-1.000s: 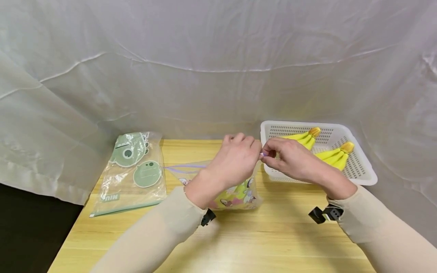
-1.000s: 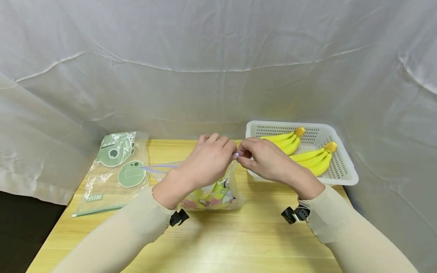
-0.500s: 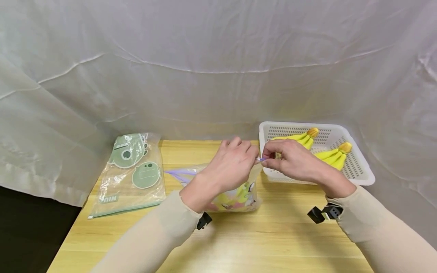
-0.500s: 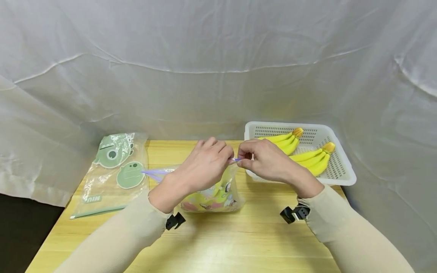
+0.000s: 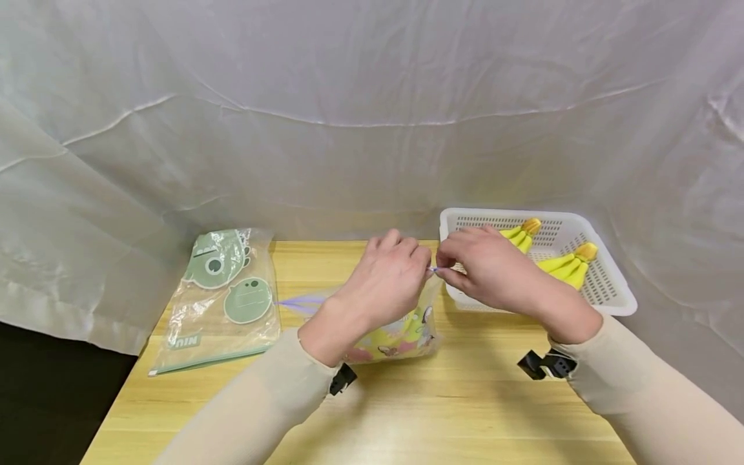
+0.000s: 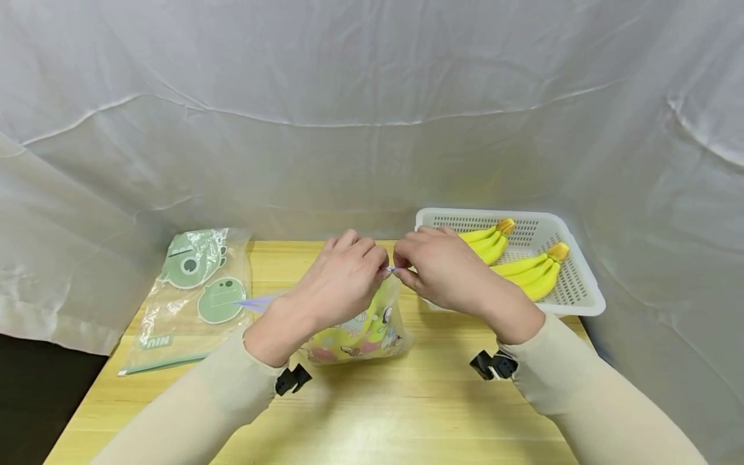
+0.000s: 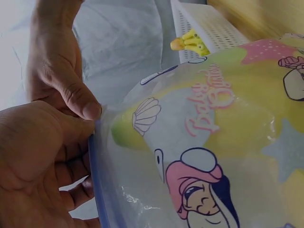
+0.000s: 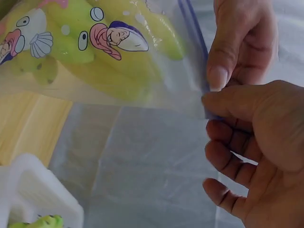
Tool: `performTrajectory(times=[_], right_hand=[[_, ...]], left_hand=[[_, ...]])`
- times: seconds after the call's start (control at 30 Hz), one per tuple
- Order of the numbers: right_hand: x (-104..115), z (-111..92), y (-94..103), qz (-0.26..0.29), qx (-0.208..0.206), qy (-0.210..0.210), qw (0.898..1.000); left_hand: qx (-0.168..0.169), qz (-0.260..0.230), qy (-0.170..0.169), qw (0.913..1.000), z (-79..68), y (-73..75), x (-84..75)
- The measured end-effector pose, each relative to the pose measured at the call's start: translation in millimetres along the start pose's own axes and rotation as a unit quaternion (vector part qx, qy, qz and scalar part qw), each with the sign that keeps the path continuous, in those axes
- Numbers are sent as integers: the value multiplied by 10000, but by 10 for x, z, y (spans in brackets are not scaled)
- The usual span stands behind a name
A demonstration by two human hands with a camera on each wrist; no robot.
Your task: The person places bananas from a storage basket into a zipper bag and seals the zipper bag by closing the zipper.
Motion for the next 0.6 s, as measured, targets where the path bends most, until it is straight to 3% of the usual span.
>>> performTrajectory(times=[0.13, 0.27, 0.43, 0.6], right_hand=[[62, 22, 3, -545, -93, 299, 9980], [76, 28, -7, -725, -148, 407, 9964], [45, 9, 15, -609, 7, 193, 9980], [-9, -34, 22, -522, 194, -76, 9984]], left_hand=[[-138, 9, -6, 9999, 1, -3, -11], [-238, 213, -95, 9994, -4, -16, -20], [-221, 510, -98, 9984, -37, -19, 20], [-34, 458, -37, 9989, -78, -6, 107]])
Point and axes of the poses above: each hand's wrist, its own z-axis towards the middle knuckle, its own y-axis out of the back of the hand, x = y × z, the point moved 2 cm from there along z, towards the middle knuckle, and after that the axes turned 6 degrees about y, right-handed, at the moved point
